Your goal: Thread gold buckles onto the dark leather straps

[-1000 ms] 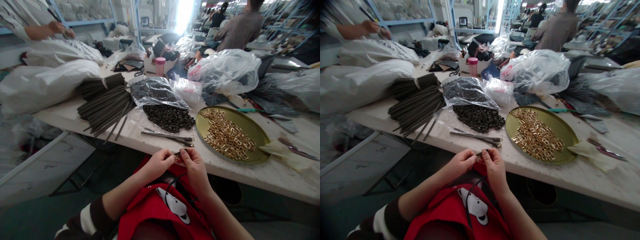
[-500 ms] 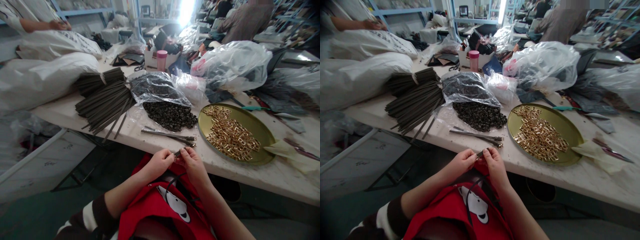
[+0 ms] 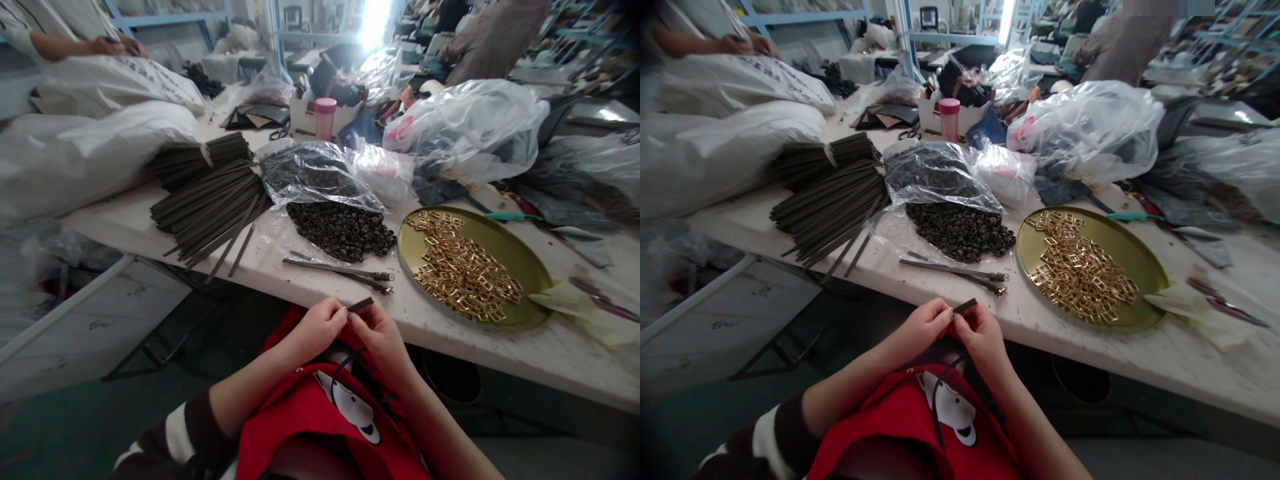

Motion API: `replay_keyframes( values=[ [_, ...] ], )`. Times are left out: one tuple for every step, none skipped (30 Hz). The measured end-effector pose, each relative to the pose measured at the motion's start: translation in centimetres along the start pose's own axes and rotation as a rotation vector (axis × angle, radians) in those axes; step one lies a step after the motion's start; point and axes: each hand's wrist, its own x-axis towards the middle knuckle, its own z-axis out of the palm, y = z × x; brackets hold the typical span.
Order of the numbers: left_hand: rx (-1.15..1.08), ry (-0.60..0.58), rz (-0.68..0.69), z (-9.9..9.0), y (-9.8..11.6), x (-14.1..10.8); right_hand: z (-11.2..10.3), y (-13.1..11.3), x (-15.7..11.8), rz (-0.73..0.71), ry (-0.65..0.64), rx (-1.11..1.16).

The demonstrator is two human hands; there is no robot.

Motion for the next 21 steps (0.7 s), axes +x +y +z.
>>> replay_keyframes(
  values=[
    [0.009,-0.002,-0.003,0.0,0.1,-0.1,-0.1,0.1,0.0,-0.042,0.006,-0.059],
    [0.014,-0.004,-0.003,0.0,0.1,-0.3,-0.2,0.2,-0.1,-0.07,0.008,-0.103],
    [0.012,-0.008,0.001,-0.1,0.3,-0.5,-0.4,0.2,-0.1,-0.08,0.009,-0.124],
    [0.003,-0.02,0.008,-0.1,0.5,-0.8,-0.5,0.1,-0.2,-0.073,0.004,-0.119],
    [-0.013,-0.04,0.013,-0.2,0.7,-1.1,-0.7,0.0,-0.2,-0.049,-0.004,-0.083],
    [-0.032,-0.069,0.012,-0.4,1.0,-1.4,-0.9,-0.2,-0.2,-0.007,-0.024,-0.018],
    [-0.054,-0.104,0.008,-0.5,1.3,-1.6,-1.0,-0.3,-0.2,0.051,-0.053,0.068],
    [-0.075,-0.143,0.003,-0.7,1.5,-1.9,-1.2,-0.5,-0.2,0.114,-0.086,0.162],
    [-0.091,-0.18,0.001,-0.8,1.7,-2.1,-1.3,-0.6,-0.3,0.173,-0.118,0.25],
    [-0.101,-0.206,0.005,-0.9,1.8,-2.2,-1.3,-0.7,-0.3,0.219,-0.141,0.323],
    [-0.105,-0.218,0.017,-1.0,1.8,-2.3,-1.3,-0.8,-0.4,0.248,-0.151,0.375],
    [-0.102,-0.218,0.031,-1.0,1.7,-2.3,-1.2,-0.8,-0.5,0.263,-0.154,0.409],
    [-0.095,-0.203,0.043,-1.0,1.5,-2.3,-1.2,-0.7,-0.6,0.266,-0.151,0.429],
    [-0.086,-0.183,0.048,-0.9,1.3,-2.3,-1.0,-0.6,-0.7,0.266,-0.149,0.437],
    [-0.079,-0.162,0.048,-0.8,1.1,-2.2,-0.9,-0.5,-0.8,0.261,-0.146,0.436],
    [-0.076,-0.146,0.046,-0.7,1.0,-2.2,-0.8,-0.4,-1.0,0.251,-0.143,0.427],
    [-0.08,-0.136,0.043,-0.6,0.9,-2.2,-0.7,-0.3,-1.0,0.234,-0.136,0.406],
    [-0.087,-0.129,0.041,-0.5,0.8,-2.1,-0.7,-0.2,-1.1,0.213,-0.124,0.377],
    [-0.095,-0.124,0.04,-0.4,0.7,-2.1,-0.7,-0.2,-1.2,0.187,-0.106,0.341],
    [-0.101,-0.117,0.039,-0.4,0.7,-2.1,-0.6,-0.1,-1.3,0.162,-0.087,0.301],
    [-0.106,-0.107,0.037,-0.3,0.8,-2.1,-0.6,-0.2,-1.3,0.139,-0.066,0.261]
  ],
)
